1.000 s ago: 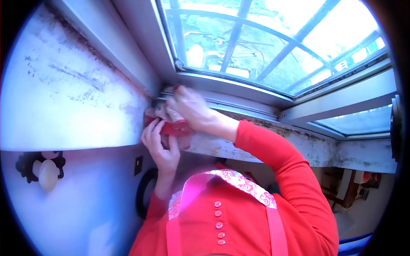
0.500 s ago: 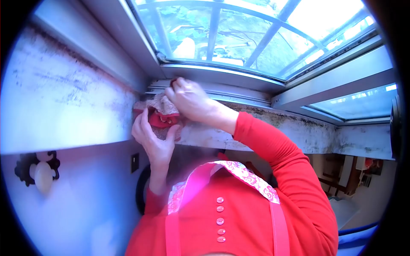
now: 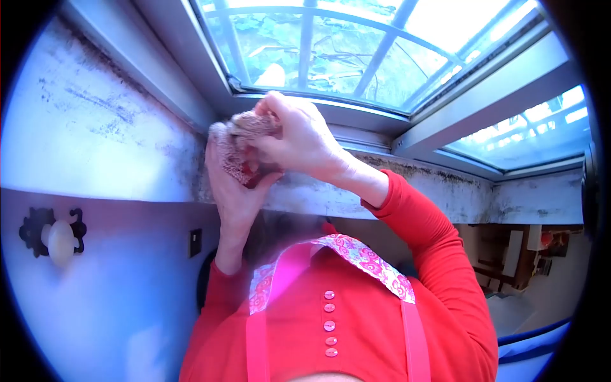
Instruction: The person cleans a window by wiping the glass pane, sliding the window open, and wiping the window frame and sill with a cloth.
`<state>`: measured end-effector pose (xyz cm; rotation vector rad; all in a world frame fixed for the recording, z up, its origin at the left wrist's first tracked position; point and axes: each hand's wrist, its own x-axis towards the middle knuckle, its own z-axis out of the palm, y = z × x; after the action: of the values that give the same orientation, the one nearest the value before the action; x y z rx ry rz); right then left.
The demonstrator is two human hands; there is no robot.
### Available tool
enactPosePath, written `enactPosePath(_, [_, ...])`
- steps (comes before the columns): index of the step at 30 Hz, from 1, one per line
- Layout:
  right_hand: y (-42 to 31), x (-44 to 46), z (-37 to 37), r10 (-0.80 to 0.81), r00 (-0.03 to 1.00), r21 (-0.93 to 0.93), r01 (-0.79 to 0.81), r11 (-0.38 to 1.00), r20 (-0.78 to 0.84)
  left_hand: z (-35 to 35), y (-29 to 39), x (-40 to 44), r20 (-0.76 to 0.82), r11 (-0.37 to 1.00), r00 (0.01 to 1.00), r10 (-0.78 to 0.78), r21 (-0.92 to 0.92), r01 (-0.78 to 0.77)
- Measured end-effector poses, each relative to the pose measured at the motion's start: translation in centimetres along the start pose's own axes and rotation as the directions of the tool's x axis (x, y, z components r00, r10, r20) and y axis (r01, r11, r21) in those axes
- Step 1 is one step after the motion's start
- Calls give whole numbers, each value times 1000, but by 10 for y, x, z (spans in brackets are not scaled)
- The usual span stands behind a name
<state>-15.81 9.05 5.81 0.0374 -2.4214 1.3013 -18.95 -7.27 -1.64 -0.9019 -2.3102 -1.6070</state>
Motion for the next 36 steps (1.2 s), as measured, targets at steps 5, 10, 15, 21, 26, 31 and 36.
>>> enactPosePath(5, [-39, 11, -14, -262, 959, 171, 242, 955, 106, 3, 11, -1, -131, 826, 954, -270, -540, 160])
enactPosePath(10, [-30, 11, -62, -55, 997, 249, 38, 968, 62, -28, -10, 19, 15, 238, 835, -550, -956, 174])
enactPosePath(15, [59, -38, -43, 75, 958, 214, -138, 967, 276, -50, -6, 24, 71, 128, 899, -431, -982, 138])
enactPosePath(21, [70, -73, -2, 48, 978, 476, -141, 868, 202, -34, 49, 39, -113, 469, 915, -387, -878, 90])
enactPosePath(26, [60, -95, -37, 248, 953, 449, -301, 841, 175, -41, 17, 33, -212, 505, 962, -174, -858, -98])
enactPosePath(31, [61, -125, -70, -180, 950, -210, 128, 969, -255, -60, -34, 18, -1, 195, 996, -85, -981, 16])
enactPosePath(36, [47, -140, -81, 70, 946, -201, -139, 970, -318, -54, -53, -11, 55, 226, 966, -252, -967, 114])
